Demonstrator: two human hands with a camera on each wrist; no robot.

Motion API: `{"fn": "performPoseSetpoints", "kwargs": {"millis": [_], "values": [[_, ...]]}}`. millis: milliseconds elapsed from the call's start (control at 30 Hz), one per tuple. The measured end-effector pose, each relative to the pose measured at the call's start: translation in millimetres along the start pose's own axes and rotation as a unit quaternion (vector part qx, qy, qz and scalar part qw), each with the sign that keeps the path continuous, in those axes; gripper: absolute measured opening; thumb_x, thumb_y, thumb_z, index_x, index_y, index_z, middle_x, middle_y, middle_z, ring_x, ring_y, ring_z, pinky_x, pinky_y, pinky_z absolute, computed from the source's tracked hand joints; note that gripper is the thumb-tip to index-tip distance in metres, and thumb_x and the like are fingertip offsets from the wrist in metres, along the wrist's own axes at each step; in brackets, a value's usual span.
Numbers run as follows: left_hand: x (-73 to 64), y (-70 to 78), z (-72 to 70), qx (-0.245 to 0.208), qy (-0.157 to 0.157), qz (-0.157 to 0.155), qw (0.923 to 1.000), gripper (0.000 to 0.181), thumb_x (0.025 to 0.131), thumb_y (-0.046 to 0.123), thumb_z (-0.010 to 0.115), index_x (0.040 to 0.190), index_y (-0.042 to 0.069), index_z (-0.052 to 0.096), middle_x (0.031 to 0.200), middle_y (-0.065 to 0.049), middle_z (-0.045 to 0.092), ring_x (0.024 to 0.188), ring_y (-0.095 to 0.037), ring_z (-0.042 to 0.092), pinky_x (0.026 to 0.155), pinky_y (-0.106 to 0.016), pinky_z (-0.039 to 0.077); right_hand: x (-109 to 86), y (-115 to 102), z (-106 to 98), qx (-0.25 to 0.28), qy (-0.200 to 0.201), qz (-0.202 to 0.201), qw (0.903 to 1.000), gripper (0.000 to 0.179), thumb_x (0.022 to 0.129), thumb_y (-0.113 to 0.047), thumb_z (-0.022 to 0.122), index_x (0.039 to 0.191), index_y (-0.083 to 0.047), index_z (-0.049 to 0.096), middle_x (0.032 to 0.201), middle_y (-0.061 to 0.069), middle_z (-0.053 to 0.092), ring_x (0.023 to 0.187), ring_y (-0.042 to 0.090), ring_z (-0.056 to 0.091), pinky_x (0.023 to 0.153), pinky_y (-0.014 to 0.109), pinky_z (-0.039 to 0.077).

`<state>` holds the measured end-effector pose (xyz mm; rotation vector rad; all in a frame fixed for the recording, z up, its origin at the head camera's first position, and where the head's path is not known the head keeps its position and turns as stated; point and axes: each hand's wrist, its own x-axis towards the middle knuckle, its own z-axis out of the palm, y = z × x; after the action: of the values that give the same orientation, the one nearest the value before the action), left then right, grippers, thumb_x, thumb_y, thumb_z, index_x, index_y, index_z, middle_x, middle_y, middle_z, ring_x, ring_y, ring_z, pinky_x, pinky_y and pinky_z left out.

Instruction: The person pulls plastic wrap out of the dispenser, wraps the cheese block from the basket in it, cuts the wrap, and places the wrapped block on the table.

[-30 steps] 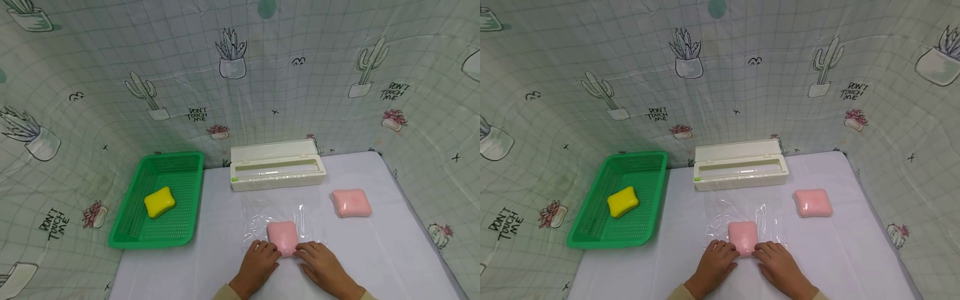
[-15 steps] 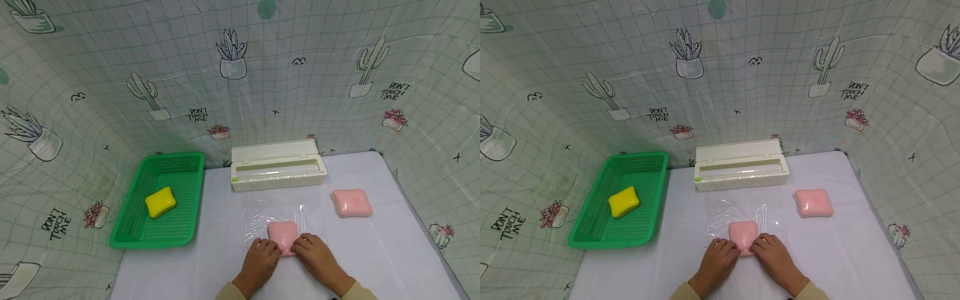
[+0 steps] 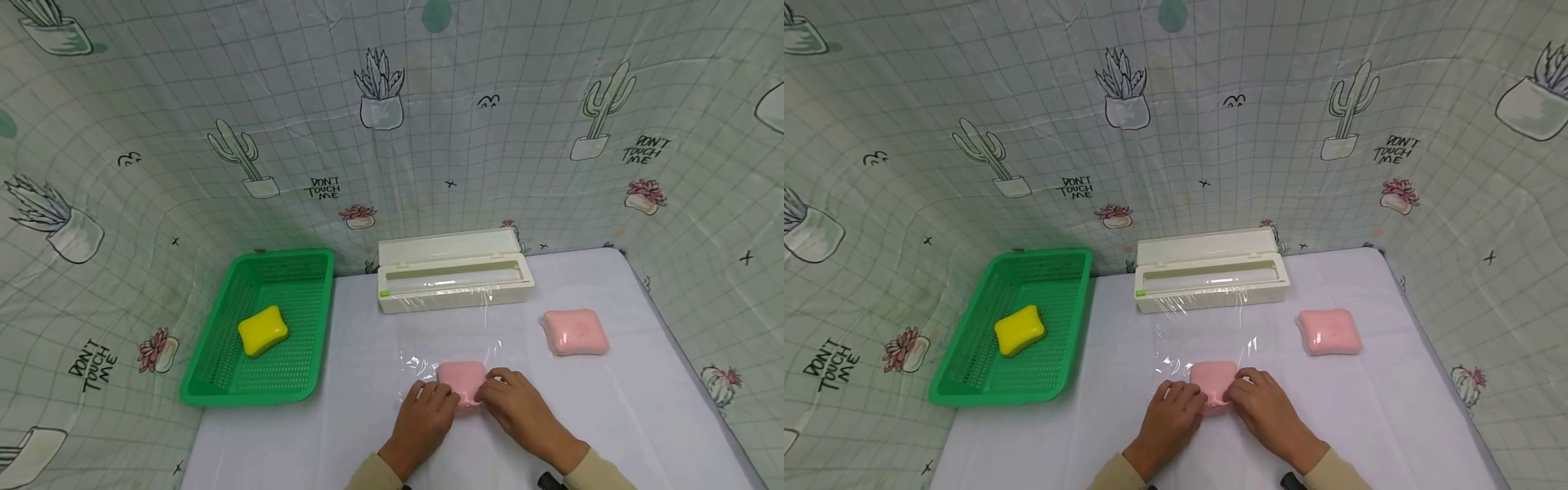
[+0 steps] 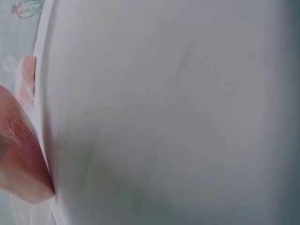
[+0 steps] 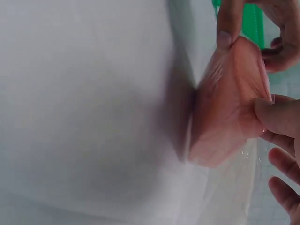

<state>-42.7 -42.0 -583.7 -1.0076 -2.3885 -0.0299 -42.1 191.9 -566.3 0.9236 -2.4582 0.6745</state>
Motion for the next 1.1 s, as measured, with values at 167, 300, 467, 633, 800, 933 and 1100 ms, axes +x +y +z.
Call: {"fn": "performPoseSetpoints", "kwargs": {"millis": [167, 300, 467, 633, 800, 933, 1100], "values": [[6.0, -7.8, -0.1, -0.002, 0.018, 0.001, 0.9998, 0.020, 0.085, 0.026, 0.081, 0.103, 0.023, 0.072, 0.098, 0.010, 0.068, 0.094, -0.012, 0.062, 0.090, -0.031, 0.048, 8.4, 3, -7, 0.005, -0.013, 0.011, 0.9998, 0.036, 0.069, 0.001, 0.091, 0.093, -0.018, 0.073, 0.096, -0.010, 0.070, 0.100, 0.018, 0.063, 0.083, 0.038, 0.052], [10.4, -12.7, 2.8, -0.008, 0.022, -0.009, 0.9997, 0.019, 0.085, 0.026, 0.081, 0.102, 0.023, 0.071, 0.099, 0.010, 0.068, 0.095, -0.013, 0.062, 0.092, -0.033, 0.048, 11.0, 8, -9, -0.009, -0.020, 0.004, 0.9997, 0.043, 0.065, -0.006, 0.096, 0.101, -0.016, 0.074, 0.103, -0.006, 0.069, 0.103, 0.019, 0.062, 0.085, 0.040, 0.053], [19.9, -20.2, -0.9, -0.007, -0.004, -0.026, 0.9996, 0.023, 0.086, 0.030, 0.085, 0.105, 0.025, 0.072, 0.100, 0.010, 0.070, 0.097, -0.013, 0.064, 0.093, -0.035, 0.049, 18.2, 12, -6, -0.045, -0.022, 0.000, 0.9987, 0.053, 0.061, -0.009, 0.100, 0.106, -0.014, 0.072, 0.108, 0.000, 0.067, 0.105, 0.023, 0.062, 0.085, 0.043, 0.055], [34.6, -29.5, -4.2, -0.019, -0.054, -0.041, 0.9975, 0.023, 0.091, 0.032, 0.082, 0.112, 0.024, 0.074, 0.105, 0.009, 0.073, 0.103, -0.014, 0.064, 0.097, -0.036, 0.049, 30.9, 17, -2, -0.068, -0.014, 0.011, 0.9975, 0.046, 0.065, -0.003, 0.098, 0.104, -0.010, 0.073, 0.107, 0.004, 0.066, 0.103, 0.027, 0.064, 0.082, 0.044, 0.057], [51.1, -40.7, -3.4, -0.037, -0.106, -0.063, 0.9917, 0.023, 0.097, 0.033, 0.077, 0.118, 0.023, 0.075, 0.111, 0.008, 0.073, 0.109, -0.015, 0.063, 0.102, -0.039, 0.048, 41.5, 26, 4, -0.077, -0.007, 0.014, 0.9969, 0.040, 0.069, 0.000, 0.095, 0.103, -0.005, 0.074, 0.105, 0.009, 0.066, 0.102, 0.031, 0.064, 0.081, 0.046, 0.057], [62.6, -47.2, -0.2, -0.047, -0.127, -0.086, 0.9870, 0.025, 0.099, 0.035, 0.075, 0.120, 0.022, 0.076, 0.119, 0.006, 0.071, 0.115, -0.017, 0.061, 0.104, -0.040, 0.047, 49.8, 32, 7, -0.087, -0.017, 0.027, 0.9957, 0.037, 0.072, 0.001, 0.092, 0.104, -0.003, 0.075, 0.104, 0.010, 0.069, 0.103, 0.033, 0.064, 0.085, 0.048, 0.057], [70.0, -51.8, 10.2, -0.041, -0.114, -0.102, 0.9874, 0.029, 0.099, 0.035, 0.076, 0.124, 0.020, 0.076, 0.124, 0.003, 0.065, 0.118, -0.017, 0.058, 0.103, -0.037, 0.047, 60.8, 39, 10, -0.105, -0.020, 0.046, 0.9933, 0.034, 0.077, 0.000, 0.090, 0.107, 0.000, 0.075, 0.104, 0.012, 0.072, 0.104, 0.035, 0.065, 0.088, 0.050, 0.055]]}}
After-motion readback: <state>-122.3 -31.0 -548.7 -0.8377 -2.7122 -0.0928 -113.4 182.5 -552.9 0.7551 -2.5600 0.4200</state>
